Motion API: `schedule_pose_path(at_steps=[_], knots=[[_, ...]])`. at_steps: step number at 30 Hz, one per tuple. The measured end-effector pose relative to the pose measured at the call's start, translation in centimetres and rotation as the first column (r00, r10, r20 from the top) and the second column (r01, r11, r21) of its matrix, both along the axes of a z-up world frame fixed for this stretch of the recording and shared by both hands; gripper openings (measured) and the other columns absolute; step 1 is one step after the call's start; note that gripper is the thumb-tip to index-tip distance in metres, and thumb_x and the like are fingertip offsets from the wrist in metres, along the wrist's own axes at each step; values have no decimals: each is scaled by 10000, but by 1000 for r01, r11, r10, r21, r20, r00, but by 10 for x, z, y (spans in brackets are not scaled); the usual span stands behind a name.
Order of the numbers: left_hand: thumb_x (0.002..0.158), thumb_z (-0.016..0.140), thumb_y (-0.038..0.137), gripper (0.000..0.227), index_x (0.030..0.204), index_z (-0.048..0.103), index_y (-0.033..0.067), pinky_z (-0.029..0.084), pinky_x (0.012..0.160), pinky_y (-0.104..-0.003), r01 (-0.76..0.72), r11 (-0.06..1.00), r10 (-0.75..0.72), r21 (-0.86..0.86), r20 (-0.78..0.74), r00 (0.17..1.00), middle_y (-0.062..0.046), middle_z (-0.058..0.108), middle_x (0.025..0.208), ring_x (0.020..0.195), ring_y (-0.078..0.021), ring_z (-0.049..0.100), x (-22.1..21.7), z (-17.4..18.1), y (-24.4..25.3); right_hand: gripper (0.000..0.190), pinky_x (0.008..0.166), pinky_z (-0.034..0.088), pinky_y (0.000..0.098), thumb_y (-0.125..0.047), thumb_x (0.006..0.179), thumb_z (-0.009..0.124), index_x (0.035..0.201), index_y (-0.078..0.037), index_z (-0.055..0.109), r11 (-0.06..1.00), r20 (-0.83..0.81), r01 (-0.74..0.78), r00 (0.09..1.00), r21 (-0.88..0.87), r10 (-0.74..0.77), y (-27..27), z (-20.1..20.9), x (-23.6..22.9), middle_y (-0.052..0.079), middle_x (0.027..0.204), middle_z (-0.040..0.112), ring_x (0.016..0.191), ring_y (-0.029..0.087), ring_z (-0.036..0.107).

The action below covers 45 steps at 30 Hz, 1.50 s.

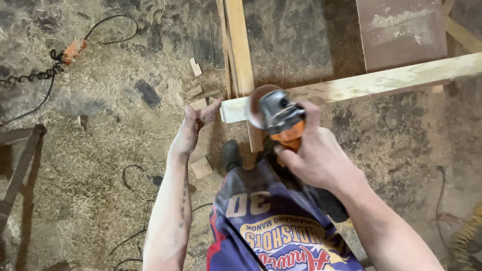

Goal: The person uses an angle grinder with a sanding disc to smooth the surface and edges of a wooden plank. They move the tool along the plank, flip it to sand different sides, and then place the plank on a workbench.

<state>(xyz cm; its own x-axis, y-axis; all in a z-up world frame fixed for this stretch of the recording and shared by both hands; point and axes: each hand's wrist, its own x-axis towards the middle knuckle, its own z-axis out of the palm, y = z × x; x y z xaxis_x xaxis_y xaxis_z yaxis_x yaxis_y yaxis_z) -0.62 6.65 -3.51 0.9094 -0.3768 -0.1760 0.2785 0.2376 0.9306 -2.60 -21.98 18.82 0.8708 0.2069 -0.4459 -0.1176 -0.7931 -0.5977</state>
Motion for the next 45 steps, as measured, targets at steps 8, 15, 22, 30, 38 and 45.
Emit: schedule_pose_path(at_steps=[8, 15, 22, 30, 38, 45], knots=[[953, 134, 827, 1083, 1516, 499, -23, 307, 1280, -511, -3, 992, 1, -123, -10, 1000, -212, 532, 1559, 1487, -349, 482, 4, -7, 5, 884, 803, 575, 590, -183, 821, 744, 1398, -154, 75, 973, 35, -220, 974, -63, 223, 34, 0, 3, 297, 994, 679, 881, 516, 686], [985, 363, 710, 796, 1242, 707, 40, 544, 1031, -458, -20, 954, 21, 298, -2, 1000, -179, 726, 1318, 1236, -276, 689, 36, 45, 3, 934, 818, 621, 505, -215, 844, 718, 1504, -196, 57, 963, -152, -193, 975, -191, 165, -13, 12, 15, 264, 1031, 691, 843, 457, 718], [687, 802, 635, 591, 1032, 796, 156, 577, 821, -475, 228, 199, -457, 953, -115, 882, -192, 774, 985, 939, -361, 745, 85, 142, -50, 876, 818, 575, 529, -172, 805, 760, 1461, -112, 182, 924, 38, 244, 969, -295, -244, -136, 17, 12, 305, 1046, 696, 955, 476, 710], [723, 759, 774, 891, 1107, 619, -18, 585, 784, -479, 206, 126, -638, 970, -79, 766, -221, 724, 825, 843, -371, 737, 97, 158, -156, 915, 864, 585, 497, -249, 817, 818, 1480, -69, 213, 768, 147, 543, 837, -341, -527, -256, -9, 21, 307, 1120, 675, 993, 460, 714], [889, 582, 702, 666, 990, 723, 58, 554, 719, -526, 61, 108, -423, 992, -9, 906, -194, 715, 726, 763, -411, 723, 83, 138, -176, 945, 945, 564, 502, -281, 880, 860, 1528, -30, 219, 698, 260, 632, 775, -337, -576, -375, -42, 40, 335, 1242, 647, 1098, 447, 688], [1001, 508, 576, 512, 940, 778, 146, 548, 728, -540, -69, 90, -395, 994, 99, 913, -186, 711, 717, 762, -421, 713, 74, 140, -186, 916, 841, 596, 504, -224, 920, 823, 1490, -51, 128, 657, 353, 719, 689, -226, -633, -391, -34, 71, 326, 1240, 622, 1033, 443, 694]])
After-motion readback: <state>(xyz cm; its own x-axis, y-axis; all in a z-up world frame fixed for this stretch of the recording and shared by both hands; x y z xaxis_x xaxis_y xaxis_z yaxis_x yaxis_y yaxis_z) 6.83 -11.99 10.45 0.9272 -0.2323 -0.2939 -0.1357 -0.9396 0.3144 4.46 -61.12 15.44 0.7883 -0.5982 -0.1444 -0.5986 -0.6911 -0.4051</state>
